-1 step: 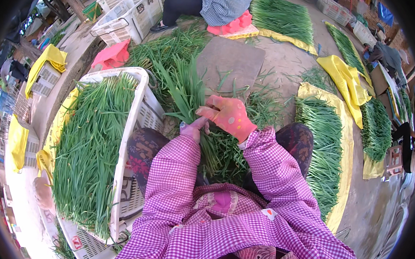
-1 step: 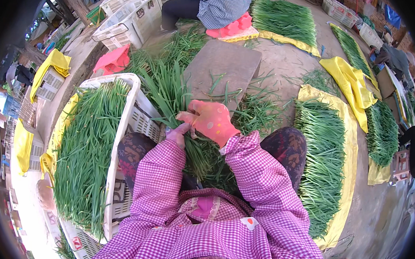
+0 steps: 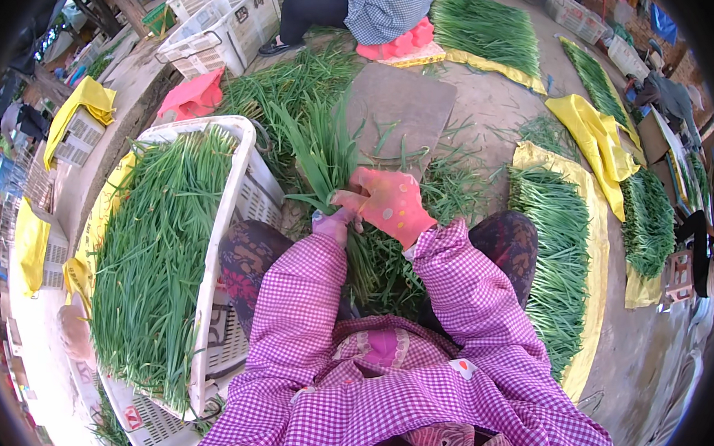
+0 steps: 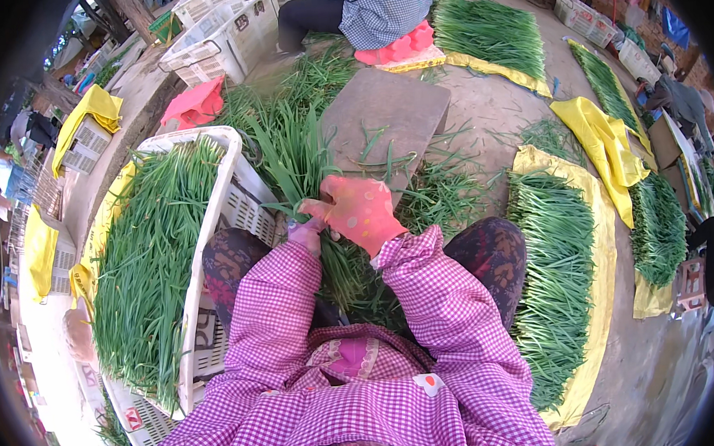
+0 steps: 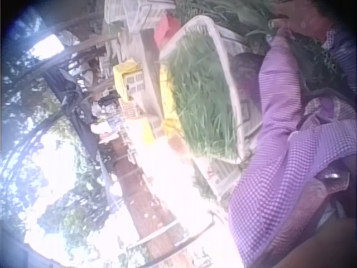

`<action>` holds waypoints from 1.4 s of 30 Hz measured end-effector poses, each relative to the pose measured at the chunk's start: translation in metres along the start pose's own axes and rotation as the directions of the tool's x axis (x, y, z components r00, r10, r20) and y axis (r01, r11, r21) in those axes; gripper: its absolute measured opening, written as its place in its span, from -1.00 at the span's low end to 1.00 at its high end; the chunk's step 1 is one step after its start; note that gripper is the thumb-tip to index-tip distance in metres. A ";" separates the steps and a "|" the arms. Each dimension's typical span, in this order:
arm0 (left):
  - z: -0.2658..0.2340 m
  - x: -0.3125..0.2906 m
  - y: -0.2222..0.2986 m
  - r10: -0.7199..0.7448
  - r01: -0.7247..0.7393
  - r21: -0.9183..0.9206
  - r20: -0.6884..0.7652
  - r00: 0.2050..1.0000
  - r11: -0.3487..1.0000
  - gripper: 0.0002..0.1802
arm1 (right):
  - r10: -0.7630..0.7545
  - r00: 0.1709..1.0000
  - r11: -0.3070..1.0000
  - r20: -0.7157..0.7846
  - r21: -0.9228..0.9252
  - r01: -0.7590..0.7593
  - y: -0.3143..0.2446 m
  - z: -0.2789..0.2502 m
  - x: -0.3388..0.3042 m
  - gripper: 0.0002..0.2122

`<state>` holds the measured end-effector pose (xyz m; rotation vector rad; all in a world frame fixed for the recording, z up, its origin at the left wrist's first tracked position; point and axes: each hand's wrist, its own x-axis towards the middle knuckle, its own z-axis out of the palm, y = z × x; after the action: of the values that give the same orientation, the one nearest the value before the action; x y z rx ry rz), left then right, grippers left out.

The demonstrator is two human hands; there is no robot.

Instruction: The person picks up a bunch of green chives, removes the dry outer skins and debris from the root ends by hand, and places the cleaned bunch onto a yellow mat.

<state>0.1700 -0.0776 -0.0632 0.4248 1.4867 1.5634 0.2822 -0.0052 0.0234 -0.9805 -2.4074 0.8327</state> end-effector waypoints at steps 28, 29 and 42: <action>0.013 0.003 -0.017 -0.062 0.058 0.080 0.048 0.997 0.995 -0.86 | -0.105 0.989 0.958 -0.100 -0.278 0.073 0.019 0.002 0.003 -0.80; 0.014 0.001 -0.015 -0.054 0.052 0.050 0.048 0.997 0.997 -0.86 | -0.113 0.983 0.979 -0.144 -0.187 0.085 0.022 0.004 0.003 -0.81; 0.009 0.009 -0.027 0.022 -0.024 0.029 0.057 0.998 0.999 -0.79 | 0.268 0.961 0.527 -0.068 0.845 -0.088 0.018 -0.022 0.007 -0.80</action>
<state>0.1824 -0.0689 -0.0887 0.5009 1.4675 1.5367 0.2985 0.0180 0.0284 -0.8238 -1.4004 1.6652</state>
